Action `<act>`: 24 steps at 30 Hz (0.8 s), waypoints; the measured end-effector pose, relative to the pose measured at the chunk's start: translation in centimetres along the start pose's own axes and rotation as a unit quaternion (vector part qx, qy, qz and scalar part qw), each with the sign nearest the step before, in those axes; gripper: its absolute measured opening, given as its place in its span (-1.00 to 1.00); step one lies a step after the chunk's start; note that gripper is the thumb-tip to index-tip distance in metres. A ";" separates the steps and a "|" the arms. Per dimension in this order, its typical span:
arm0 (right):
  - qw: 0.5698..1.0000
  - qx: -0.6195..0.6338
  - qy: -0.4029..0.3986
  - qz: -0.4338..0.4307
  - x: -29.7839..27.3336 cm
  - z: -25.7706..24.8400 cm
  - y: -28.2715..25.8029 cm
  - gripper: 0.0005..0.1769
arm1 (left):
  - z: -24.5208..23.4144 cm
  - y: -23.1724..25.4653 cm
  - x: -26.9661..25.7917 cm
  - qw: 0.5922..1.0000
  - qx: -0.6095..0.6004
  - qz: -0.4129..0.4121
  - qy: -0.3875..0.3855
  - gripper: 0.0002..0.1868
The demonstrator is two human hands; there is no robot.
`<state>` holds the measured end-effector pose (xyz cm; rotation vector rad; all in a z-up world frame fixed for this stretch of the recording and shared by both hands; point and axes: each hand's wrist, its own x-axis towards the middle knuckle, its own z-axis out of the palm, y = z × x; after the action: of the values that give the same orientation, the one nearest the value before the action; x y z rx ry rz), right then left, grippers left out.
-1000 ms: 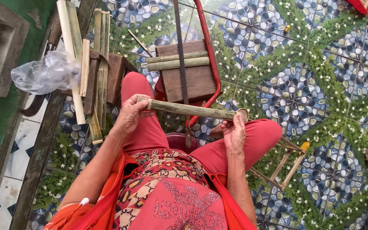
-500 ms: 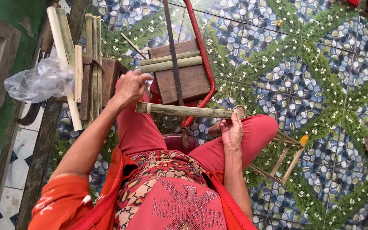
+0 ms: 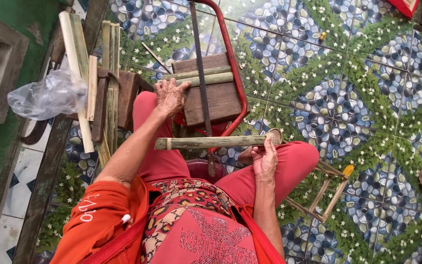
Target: A person uses a bow saw to cut bamboo stalks into smaller segments on a wooden support block.
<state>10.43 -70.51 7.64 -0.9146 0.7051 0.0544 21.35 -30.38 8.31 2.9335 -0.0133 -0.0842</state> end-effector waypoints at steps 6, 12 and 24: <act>1.000 0.002 -0.007 0.006 0.8 -0.5 0.3 -0.77 | -0.6 2.1 0.3 0.999 0.001 -0.037 -0.028 -0.48; 1.000 -0.003 -0.020 0.002 1.0 -0.6 0.5 -0.77 | -1.4 2.7 0.4 0.999 -0.007 -0.047 -0.024 -0.51; 0.999 -0.007 -0.031 0.034 -2.6 5.2 -2.0 -0.82 | -6.6 -3.0 -7.5 0.968 -0.242 0.040 0.049 -0.78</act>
<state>11.88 -67.30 12.66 -0.8995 0.6796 0.1473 14.21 -25.96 14.51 2.4411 -0.0844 0.0633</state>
